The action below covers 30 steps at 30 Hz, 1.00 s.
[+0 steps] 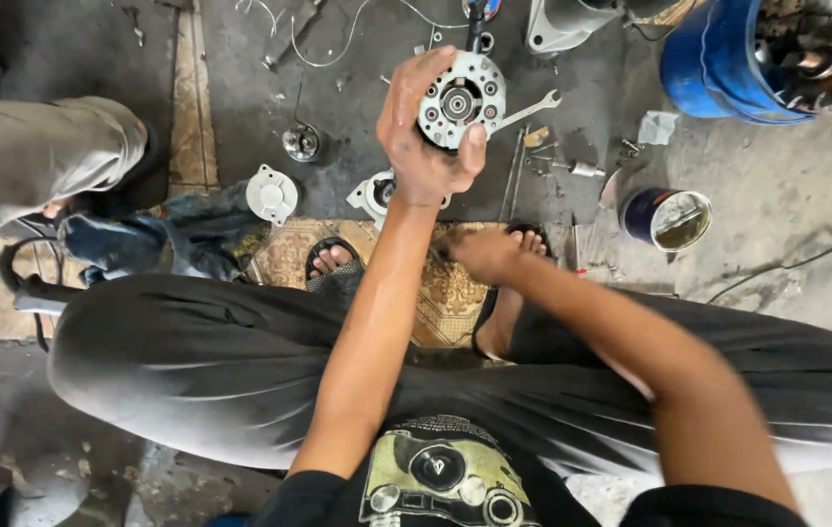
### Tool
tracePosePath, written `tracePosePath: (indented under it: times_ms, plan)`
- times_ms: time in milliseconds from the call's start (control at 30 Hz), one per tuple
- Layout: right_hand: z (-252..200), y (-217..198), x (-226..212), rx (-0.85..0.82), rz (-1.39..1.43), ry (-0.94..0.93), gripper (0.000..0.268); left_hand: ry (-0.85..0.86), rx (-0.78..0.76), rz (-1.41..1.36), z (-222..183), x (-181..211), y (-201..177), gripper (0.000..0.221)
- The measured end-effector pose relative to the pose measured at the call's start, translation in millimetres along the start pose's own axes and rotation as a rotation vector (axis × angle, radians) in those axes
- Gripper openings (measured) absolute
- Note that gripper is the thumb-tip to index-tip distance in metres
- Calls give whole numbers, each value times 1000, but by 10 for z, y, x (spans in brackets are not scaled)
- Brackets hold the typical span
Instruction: The person is reassembling a mechanical component, likely a starter motor, by fitting internal gears and housings together.
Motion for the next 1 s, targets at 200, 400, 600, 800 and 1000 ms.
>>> tracePosePath:
  times_ms: [200,400,600,800,1000]
  plan:
    - [-325,-378,-432,-201,19,-108,16,55,-28,32,48,34,-1,57]
    - [-1469,-3011,-262,-113,46,150,11,4,53,22,-18,75,-1,67]
    - [-1546,-3773,-270,804,78,-43,22,25,90,46,-22,35,6,74]
    - [-1464,-3800,-338,803,51,-93,14,-23,119,87,18,86,-24,63]
    - [-1404,-3706,-381,762,34,-90,44,-66,100,83,-50,-49,3,82]
Point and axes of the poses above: each hand's wrist, its own z-axis towards the middle knuckle, its own y-axis out of the palm, x = y × z, the point moved 8 cm from there along z, towards the middle knuckle, and after that the axes turned 5 degrees about -z, right-handed, at the moved point
